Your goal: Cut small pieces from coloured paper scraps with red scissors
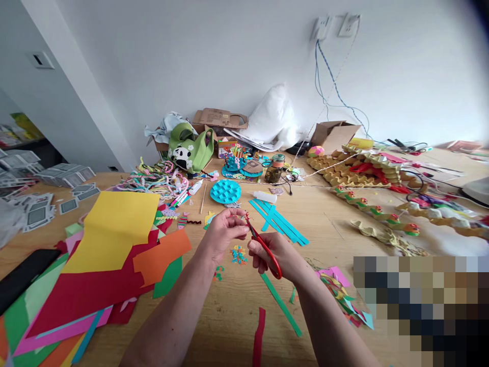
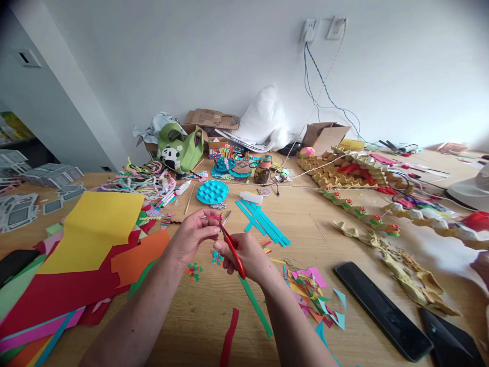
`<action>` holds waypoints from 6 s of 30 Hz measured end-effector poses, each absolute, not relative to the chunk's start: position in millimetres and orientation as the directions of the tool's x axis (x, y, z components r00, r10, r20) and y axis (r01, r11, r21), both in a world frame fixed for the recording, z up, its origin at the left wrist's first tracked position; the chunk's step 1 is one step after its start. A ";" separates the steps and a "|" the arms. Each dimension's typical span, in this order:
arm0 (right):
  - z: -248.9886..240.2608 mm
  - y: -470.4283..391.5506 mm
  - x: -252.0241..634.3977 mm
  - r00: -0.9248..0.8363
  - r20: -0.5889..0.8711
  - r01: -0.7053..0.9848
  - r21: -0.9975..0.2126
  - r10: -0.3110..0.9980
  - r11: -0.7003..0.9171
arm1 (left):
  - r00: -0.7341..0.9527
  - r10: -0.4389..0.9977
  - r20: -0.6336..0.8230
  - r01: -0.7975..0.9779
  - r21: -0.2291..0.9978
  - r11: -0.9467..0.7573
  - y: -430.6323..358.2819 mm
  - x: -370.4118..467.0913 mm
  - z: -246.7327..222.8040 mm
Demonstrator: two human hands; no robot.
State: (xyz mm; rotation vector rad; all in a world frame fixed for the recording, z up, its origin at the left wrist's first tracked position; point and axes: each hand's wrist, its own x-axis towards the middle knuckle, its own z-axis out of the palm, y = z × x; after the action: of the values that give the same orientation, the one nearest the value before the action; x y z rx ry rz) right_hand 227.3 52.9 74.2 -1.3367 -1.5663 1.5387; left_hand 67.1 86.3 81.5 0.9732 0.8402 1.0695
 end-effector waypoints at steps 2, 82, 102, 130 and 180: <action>74.9 52.5 227.2 -0.338 -0.255 0.267 -0.949 0.906 -0.168 | 0.275 0.957 -0.089 -0.313 0.933 0.177 86.5 66.9 81.4; 71.1 54.0 234.6 -0.389 -0.237 0.313 -0.943 0.890 -0.114 | 0.294 0.952 -0.082 -0.288 0.943 0.170 86.9 65.3 82.2; 70.0 55.3 232.5 -0.422 -0.162 0.302 -0.953 0.892 -0.030 | 0.275 0.958 -0.084 -0.306 0.937 0.170 87.4 65.8 80.5; 72.5 53.9 231.8 -0.348 -0.232 0.358 -0.928 0.908 -0.101 | 0.261 0.962 -0.080 -0.296 0.942 0.158 87.5 66.2 80.3; 72.8 53.3 232.6 -0.302 -0.276 0.428 -0.895 0.913 -0.129 | 0.264 0.960 -0.094 -0.285 0.943 0.171 88.3 62.3 84.6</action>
State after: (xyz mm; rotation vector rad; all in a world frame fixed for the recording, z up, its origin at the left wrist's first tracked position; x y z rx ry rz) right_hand 232.6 53.3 72.8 -1.4909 -1.6959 1.4262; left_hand 62.3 88.3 84.6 0.9946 0.8665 1.0628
